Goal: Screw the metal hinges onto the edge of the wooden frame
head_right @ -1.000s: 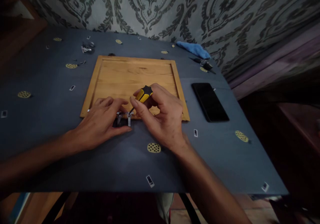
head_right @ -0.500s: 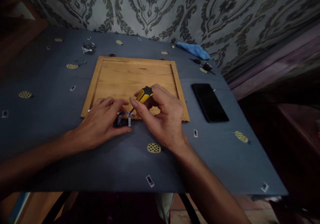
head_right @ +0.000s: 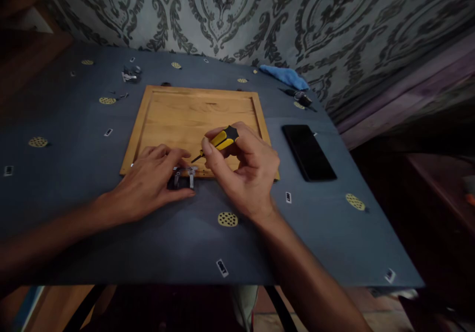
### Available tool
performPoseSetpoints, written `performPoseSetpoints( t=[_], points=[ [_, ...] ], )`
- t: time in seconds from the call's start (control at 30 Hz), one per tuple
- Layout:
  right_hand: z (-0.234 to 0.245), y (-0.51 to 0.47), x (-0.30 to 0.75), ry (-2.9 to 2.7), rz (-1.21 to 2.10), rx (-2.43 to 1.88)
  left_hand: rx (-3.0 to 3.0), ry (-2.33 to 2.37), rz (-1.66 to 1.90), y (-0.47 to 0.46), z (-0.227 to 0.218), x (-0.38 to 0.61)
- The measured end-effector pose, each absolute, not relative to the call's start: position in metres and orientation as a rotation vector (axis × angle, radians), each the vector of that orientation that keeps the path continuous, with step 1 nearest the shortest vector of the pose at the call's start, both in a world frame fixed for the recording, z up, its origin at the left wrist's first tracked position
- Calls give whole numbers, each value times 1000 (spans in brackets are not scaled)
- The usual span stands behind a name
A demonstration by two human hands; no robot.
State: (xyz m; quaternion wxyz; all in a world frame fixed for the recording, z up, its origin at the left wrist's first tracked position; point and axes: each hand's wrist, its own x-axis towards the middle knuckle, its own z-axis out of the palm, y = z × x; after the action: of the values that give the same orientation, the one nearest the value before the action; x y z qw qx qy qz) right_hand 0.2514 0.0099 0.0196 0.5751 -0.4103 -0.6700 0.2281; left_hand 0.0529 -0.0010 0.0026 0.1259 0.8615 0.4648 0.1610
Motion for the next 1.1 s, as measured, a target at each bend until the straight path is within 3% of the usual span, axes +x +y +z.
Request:
performPoseSetpoints(
  t=[0.33, 0.73, 1.1],
  points=[
    [3, 36, 251, -1292, 865, -1001, 2502, 1347, 491, -2, 6, 52],
    [-29, 72, 274, -1051, 1287, -1164, 2250, 1303, 762, 27, 22, 22],
    [-22, 70, 272, -1120, 1167, -1050, 2441, 1169, 505, 7, 7, 43]
  ],
)
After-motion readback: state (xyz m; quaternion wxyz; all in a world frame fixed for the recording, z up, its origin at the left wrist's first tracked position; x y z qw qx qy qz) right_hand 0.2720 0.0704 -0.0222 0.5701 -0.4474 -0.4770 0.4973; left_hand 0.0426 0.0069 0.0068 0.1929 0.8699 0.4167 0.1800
